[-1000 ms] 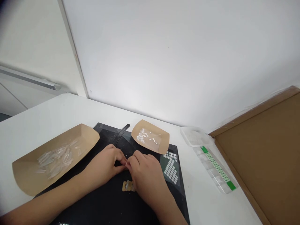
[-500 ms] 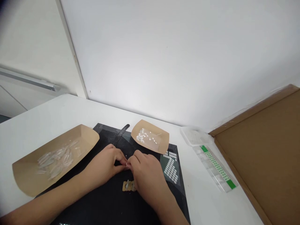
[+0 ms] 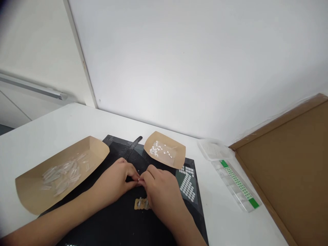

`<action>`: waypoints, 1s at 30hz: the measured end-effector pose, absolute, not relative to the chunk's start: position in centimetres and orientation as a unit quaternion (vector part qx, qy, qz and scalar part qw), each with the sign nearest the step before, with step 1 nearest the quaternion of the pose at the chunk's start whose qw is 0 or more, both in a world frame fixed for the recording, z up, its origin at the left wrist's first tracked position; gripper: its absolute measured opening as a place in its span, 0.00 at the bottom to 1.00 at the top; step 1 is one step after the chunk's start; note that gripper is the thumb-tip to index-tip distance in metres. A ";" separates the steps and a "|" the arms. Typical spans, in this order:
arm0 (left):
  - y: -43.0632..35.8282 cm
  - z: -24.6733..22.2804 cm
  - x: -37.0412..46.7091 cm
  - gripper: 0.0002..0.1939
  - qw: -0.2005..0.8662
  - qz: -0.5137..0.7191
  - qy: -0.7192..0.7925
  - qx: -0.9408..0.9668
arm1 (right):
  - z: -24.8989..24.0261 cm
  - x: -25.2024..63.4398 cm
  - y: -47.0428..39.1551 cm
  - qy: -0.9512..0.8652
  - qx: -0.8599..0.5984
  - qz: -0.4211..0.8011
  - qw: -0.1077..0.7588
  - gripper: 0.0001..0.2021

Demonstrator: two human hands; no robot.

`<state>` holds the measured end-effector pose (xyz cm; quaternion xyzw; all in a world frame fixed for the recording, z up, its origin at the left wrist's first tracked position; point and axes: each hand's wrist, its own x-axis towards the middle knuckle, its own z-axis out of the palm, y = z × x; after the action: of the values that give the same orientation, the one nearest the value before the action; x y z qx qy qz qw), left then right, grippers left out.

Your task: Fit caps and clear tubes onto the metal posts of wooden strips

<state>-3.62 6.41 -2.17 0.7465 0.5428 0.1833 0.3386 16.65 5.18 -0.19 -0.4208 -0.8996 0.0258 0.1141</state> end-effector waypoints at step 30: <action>6.3 -1.8 -3.5 0.08 0.333 0.178 0.550 0.745 | 0.2 17.9 4.9 -0.885 -0.427 0.074 0.169 0.09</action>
<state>-3.48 6.32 -1.80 0.7451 0.5497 0.1782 0.3330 17.90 4.93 0.21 -0.4268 -0.8854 0.0740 0.1689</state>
